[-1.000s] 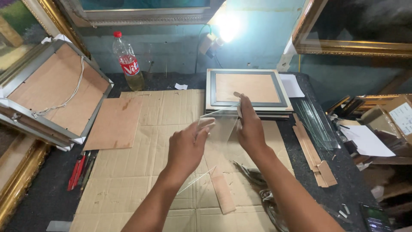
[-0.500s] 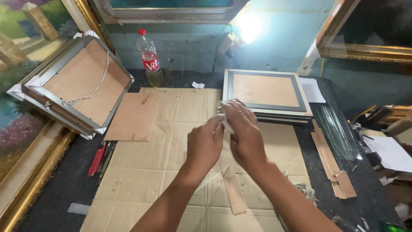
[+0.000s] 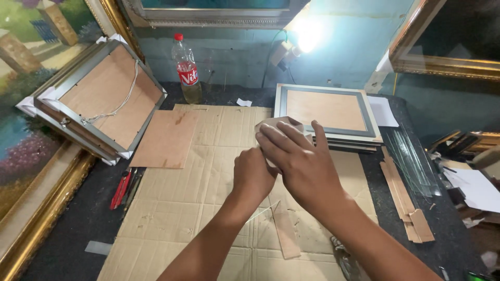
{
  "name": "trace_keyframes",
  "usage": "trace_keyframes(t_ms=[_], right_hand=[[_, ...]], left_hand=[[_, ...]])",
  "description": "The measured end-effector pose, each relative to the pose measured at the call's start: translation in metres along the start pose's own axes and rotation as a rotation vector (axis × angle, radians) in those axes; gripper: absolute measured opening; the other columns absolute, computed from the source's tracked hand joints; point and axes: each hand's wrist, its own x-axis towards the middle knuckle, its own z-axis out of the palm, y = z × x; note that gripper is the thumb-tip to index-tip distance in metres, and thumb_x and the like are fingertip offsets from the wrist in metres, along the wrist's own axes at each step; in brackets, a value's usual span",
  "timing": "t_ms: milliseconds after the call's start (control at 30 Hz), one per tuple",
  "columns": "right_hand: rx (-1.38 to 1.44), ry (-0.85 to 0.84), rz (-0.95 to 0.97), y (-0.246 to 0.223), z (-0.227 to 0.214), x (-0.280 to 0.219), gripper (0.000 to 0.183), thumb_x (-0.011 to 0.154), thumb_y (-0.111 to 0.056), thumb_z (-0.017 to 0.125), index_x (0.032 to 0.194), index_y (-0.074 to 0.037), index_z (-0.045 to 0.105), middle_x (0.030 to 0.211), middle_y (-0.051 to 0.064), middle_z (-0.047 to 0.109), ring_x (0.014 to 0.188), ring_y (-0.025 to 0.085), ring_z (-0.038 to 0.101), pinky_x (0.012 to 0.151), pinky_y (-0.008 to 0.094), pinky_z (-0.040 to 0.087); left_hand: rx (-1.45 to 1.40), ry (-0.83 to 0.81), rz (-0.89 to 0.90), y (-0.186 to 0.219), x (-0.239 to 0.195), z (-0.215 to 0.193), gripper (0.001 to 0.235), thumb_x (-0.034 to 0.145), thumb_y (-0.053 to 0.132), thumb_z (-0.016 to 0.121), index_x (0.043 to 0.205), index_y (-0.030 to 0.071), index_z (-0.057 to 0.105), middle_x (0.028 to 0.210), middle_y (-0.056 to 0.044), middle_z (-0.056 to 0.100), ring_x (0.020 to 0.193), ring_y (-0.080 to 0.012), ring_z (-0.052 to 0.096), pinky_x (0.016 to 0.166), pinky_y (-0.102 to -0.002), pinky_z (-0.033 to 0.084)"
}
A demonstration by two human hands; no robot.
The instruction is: Smoothing the edges of a glass pane using a sanding block
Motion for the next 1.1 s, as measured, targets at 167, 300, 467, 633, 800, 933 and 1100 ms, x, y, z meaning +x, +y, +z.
trace_keyframes(t_ms=[167, 300, 467, 633, 800, 933, 1100], right_hand=[[0.000, -0.037, 0.002, 0.002, 0.004, 0.001, 0.056, 0.075, -0.021, 0.052, 0.130, -0.024, 0.040, 0.129, -0.002, 0.045, 0.118, 0.022, 0.042, 0.096, 0.056, 0.022], [0.222, -0.038, 0.117, 0.002, 0.017, -0.003, 0.057, 0.081, -0.012, 0.041, 0.137, -0.014, 0.028, 0.136, 0.007, 0.038, 0.125, 0.025, 0.036, 0.096, 0.051, 0.026], [0.311, 0.007, 0.361, 0.049, 0.073, -0.012, 0.069, 0.075, 0.004, 0.044, 0.138, -0.018, 0.027, 0.137, 0.009, 0.036, 0.127, 0.033, 0.029, 0.097, 0.061, 0.022], [0.325, 0.064, 0.266, 0.014, 0.060, -0.009, 0.068, 0.073, 0.003, 0.044, 0.137, -0.019, 0.031, 0.135, 0.009, 0.040, 0.127, 0.031, 0.030, 0.096, 0.060, 0.023], [0.328, 0.115, 0.265, 0.024, 0.066, -0.009, 0.072, 0.070, 0.006, 0.041, 0.138, -0.017, 0.029, 0.137, 0.012, 0.036, 0.127, 0.033, 0.029, 0.098, 0.061, 0.017], [0.292, 0.136, 0.365, 0.024, 0.076, -0.014, 0.073, 0.073, 0.009, 0.041, 0.140, -0.012, 0.019, 0.141, 0.017, 0.026, 0.129, 0.038, 0.022, 0.098, 0.064, 0.013], [0.233, 0.190, 0.130, 0.004, 0.068, -0.013, 0.075, 0.070, 0.010, 0.029, 0.140, -0.014, 0.017, 0.142, 0.011, 0.026, 0.130, 0.030, 0.023, 0.104, 0.053, 0.013]], left_hand=[[-0.015, -0.018, 0.005, -0.001, -0.005, 0.003, 0.020, 0.070, 0.008, 0.056, 0.084, -0.005, 0.063, 0.072, -0.024, 0.063, 0.077, -0.0457, 0.060, 0.062, -0.053, 0.051], [-0.162, 0.013, 0.041, 0.020, -0.015, -0.027, 0.035, 0.081, 0.014, 0.044, 0.108, -0.005, 0.056, 0.090, -0.029, 0.062, 0.093, -0.0487, 0.054, 0.077, -0.063, 0.041], [-0.201, 0.068, 0.096, 0.011, -0.021, -0.034, 0.030, 0.082, 0.018, 0.047, 0.102, 0.000, 0.060, 0.085, -0.022, 0.065, 0.084, -0.0446, 0.059, 0.071, -0.054, 0.047], [-0.218, 0.098, 0.117, 0.001, -0.016, -0.022, 0.025, 0.081, 0.015, 0.048, 0.096, 0.003, 0.063, 0.080, -0.021, 0.066, 0.082, -0.0442, 0.060, 0.071, -0.053, 0.046], [-0.246, 0.081, 0.076, 0.010, -0.024, -0.034, 0.027, 0.080, 0.019, 0.049, 0.099, 0.006, 0.064, 0.081, -0.018, 0.067, 0.084, -0.0430, 0.060, 0.071, -0.052, 0.047], [-0.245, 0.096, 0.090, 0.003, -0.023, -0.024, 0.027, 0.080, 0.019, 0.049, 0.101, 0.010, 0.064, 0.082, -0.019, 0.067, 0.085, -0.0435, 0.059, 0.072, -0.053, 0.047], [-0.071, 0.064, 0.120, -0.004, -0.018, -0.009, 0.028, 0.079, 0.021, 0.048, 0.098, 0.007, 0.063, 0.079, -0.022, 0.065, 0.081, -0.0449, 0.060, 0.072, -0.056, 0.046]])
